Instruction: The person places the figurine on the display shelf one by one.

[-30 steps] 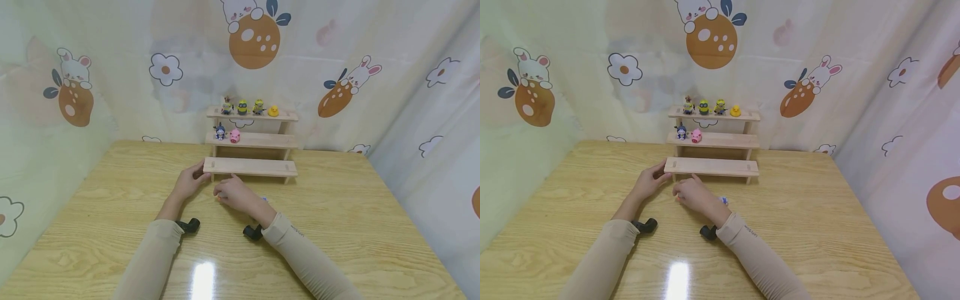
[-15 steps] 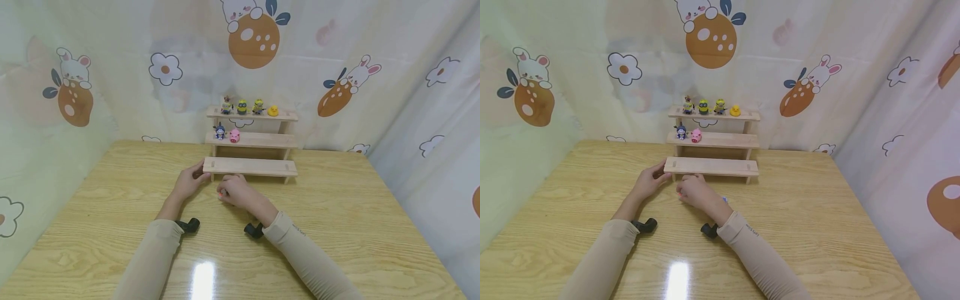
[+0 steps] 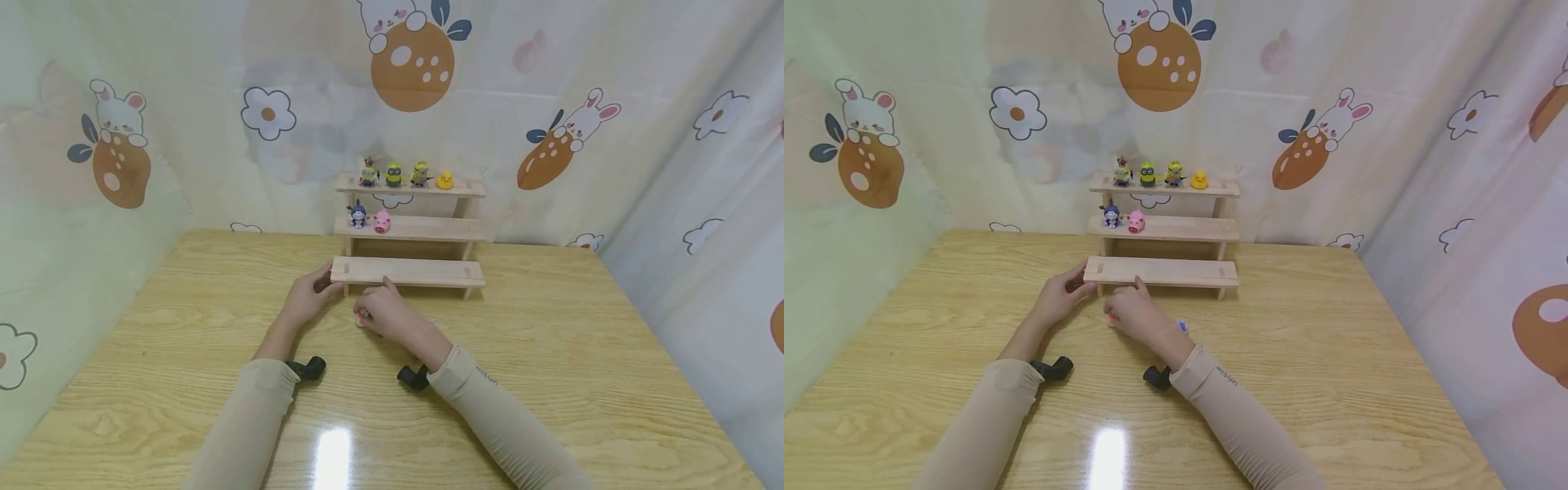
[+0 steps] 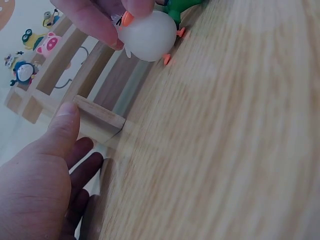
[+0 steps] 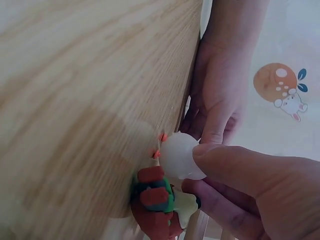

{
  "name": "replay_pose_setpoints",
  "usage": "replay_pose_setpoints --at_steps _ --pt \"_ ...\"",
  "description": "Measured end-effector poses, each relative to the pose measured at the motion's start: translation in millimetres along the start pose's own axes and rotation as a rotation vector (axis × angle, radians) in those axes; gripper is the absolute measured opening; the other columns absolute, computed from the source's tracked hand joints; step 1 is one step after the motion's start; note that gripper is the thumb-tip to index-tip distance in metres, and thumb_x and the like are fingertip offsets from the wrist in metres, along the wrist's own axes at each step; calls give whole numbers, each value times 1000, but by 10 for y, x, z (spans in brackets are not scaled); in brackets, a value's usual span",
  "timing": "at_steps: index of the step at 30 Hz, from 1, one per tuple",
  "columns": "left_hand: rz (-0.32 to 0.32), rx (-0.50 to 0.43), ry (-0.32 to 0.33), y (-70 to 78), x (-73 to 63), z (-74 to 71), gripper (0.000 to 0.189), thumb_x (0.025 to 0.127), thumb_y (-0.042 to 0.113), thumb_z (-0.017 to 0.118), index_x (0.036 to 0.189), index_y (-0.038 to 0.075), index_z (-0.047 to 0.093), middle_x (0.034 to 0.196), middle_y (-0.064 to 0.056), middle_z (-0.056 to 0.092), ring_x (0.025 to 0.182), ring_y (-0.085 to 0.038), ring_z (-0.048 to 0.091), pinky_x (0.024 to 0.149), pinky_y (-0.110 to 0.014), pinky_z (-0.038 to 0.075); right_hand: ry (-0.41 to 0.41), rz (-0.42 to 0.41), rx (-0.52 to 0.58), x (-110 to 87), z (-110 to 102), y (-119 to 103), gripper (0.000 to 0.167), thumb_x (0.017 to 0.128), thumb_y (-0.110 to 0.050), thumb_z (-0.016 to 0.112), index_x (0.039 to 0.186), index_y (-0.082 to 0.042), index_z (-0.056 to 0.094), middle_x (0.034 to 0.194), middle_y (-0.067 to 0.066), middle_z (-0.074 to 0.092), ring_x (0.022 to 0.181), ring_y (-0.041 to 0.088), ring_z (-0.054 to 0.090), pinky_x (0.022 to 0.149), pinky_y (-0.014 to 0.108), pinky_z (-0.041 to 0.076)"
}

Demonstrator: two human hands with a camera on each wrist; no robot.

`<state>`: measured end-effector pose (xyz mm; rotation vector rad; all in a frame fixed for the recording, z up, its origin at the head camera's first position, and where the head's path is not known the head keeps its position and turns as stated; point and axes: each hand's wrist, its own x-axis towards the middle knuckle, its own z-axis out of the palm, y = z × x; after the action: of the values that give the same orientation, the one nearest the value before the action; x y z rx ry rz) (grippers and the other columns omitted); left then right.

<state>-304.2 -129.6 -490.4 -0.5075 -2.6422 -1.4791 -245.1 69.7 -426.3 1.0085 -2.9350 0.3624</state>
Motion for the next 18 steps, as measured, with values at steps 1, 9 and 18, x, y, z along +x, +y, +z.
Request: replay_pose_setpoints --at_steps 1,9,18 --pt "-1 1 -1 2 -1 -2 66 91 35 62 147 10 36 130 -14 60 120 -27 57 104 -43 44 -6 -1 -7 4 0 1 13 86 -14 71 98 -12 74 99 0 72 97 15 66 114 61 19" --pt "-16 22 2 -15 0 -13 66 91 36 62 146 12 37 130 -13 60 124 -27 54 108 -43 40 -2 -31 -29 33 -1 -1 13 86 -14 71 98 -12 75 100 -1 72 96 13 66 115 60 18" --pt "-9 10 0 -25 12 2 67 91 36 62 147 12 36 126 -12 63 119 -26 58 107 -43 41 100 -48 -6 -11 -213 53 12 86 -13 71 96 -10 75 96 2 73 89 16 67 112 60 26"
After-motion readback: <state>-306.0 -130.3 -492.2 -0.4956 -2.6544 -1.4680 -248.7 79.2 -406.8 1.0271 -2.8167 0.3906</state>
